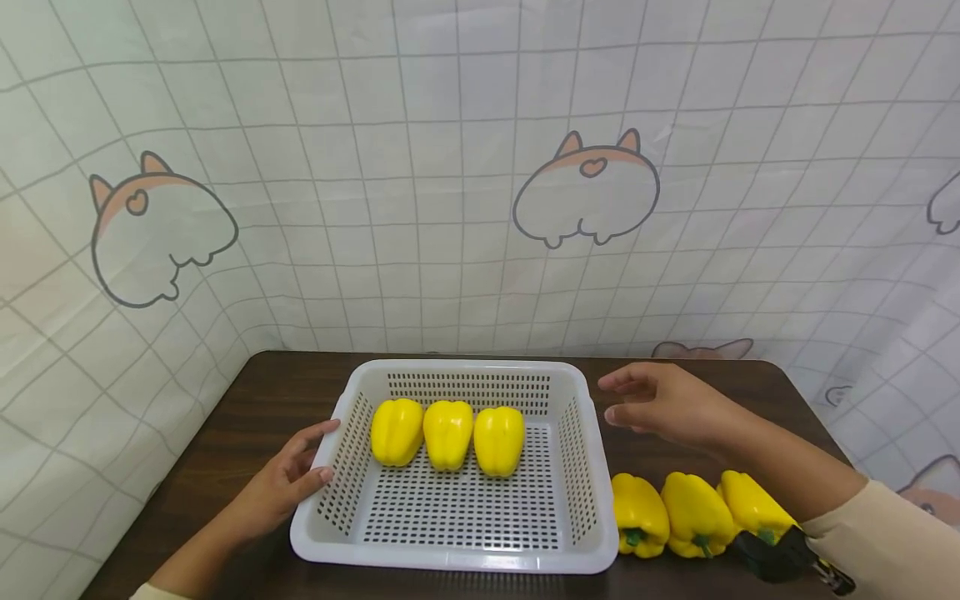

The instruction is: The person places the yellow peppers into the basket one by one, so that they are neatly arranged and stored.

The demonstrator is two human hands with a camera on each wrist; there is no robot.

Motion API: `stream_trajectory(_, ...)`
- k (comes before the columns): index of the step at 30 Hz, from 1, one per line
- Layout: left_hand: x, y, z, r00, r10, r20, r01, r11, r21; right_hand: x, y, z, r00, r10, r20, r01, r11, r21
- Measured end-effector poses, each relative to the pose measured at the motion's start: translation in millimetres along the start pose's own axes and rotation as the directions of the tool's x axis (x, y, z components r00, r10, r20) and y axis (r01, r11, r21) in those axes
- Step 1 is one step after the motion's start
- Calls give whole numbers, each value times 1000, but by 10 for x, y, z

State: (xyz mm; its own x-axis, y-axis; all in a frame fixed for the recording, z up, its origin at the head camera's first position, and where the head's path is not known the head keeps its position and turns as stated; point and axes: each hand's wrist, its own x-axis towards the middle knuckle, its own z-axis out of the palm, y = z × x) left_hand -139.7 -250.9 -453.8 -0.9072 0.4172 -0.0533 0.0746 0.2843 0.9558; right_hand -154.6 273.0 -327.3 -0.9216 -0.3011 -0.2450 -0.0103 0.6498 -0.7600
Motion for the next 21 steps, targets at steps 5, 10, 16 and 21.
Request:
stream_trajectory(5, -2, 22, 5, 1000, -11, -8, 11, 1000, 7, -120, 106, -124, 1000, -22, -9, 21, 995, -97)
stream_trajectory(10, -4, 37, 9, 1000, -17, -14, 18, 1000, 14, -204, 230, -236, 998, -58, -36, 51, 986, -159)
stream_trajectory(16, -6, 38, 5, 1000, -10, -13, 10, 1000, 21, -249, 459, -320, 993, -99, -64, 85, 979, -185)
stream_trajectory(21, -9, 33, -1, 1000, -4, -12, 4, 1000, 28, -307, 654, -396, 994, -79, -80, 64, 984, -168)
